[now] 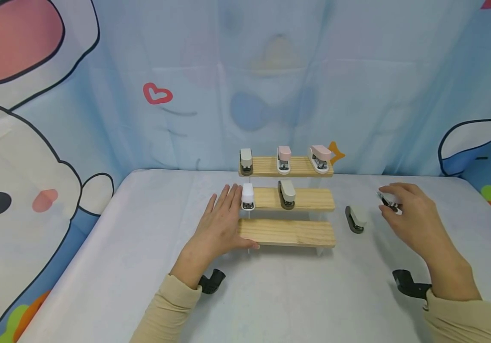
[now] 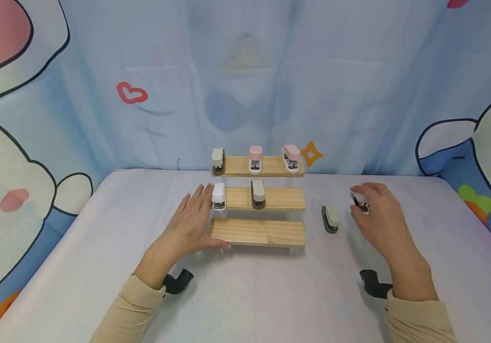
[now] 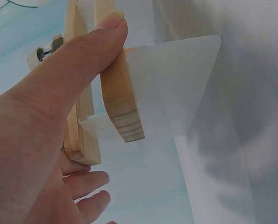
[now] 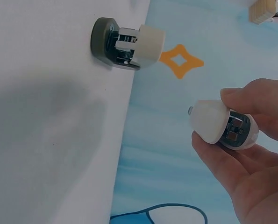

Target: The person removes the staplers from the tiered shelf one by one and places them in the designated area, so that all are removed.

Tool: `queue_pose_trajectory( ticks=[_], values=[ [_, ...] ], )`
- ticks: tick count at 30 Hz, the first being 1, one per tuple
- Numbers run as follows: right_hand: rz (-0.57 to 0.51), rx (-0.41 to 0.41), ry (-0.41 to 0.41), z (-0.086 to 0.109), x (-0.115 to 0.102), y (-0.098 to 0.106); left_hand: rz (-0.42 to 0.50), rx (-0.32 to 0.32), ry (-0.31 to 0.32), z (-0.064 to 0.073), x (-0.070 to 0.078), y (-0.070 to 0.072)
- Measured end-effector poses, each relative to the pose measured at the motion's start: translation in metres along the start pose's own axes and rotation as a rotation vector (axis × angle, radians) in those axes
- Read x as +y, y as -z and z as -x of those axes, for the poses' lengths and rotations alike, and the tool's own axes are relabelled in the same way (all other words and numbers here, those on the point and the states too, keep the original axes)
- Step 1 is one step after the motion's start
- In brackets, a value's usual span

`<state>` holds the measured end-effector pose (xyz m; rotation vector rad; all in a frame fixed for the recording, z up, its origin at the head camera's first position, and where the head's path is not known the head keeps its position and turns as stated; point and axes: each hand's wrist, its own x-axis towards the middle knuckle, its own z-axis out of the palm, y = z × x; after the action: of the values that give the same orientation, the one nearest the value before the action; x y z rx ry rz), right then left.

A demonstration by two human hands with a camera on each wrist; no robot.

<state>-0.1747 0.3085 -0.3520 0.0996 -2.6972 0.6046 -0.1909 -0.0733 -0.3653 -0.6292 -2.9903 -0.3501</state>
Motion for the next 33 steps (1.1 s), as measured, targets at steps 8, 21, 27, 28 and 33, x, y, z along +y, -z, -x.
queue_pose_trajectory(
  ticks=[8, 21, 27, 28, 33],
  values=[
    [0.019, -0.05, -0.024, -0.001, 0.009, -0.004, -0.005, -0.002, 0.002, 0.0, 0.0, 0.0],
    [0.026, -0.193, -0.063, -0.004, 0.023, -0.012, -0.011, -0.002, -0.001, 0.0, 0.0, 0.0],
    [0.041, -0.238, -0.076, -0.003, 0.03, -0.018, -0.014, -0.01, 0.003, 0.0, 0.001, 0.001],
    [0.041, -0.245, -0.074, -0.004, 0.031, -0.018, -0.015, -0.012, 0.005, 0.0, 0.001, 0.001],
    [0.04, -0.288, -0.076, -0.004, 0.035, -0.022, -0.005, -0.014, 0.009, 0.0, 0.001, 0.001]
  ],
)
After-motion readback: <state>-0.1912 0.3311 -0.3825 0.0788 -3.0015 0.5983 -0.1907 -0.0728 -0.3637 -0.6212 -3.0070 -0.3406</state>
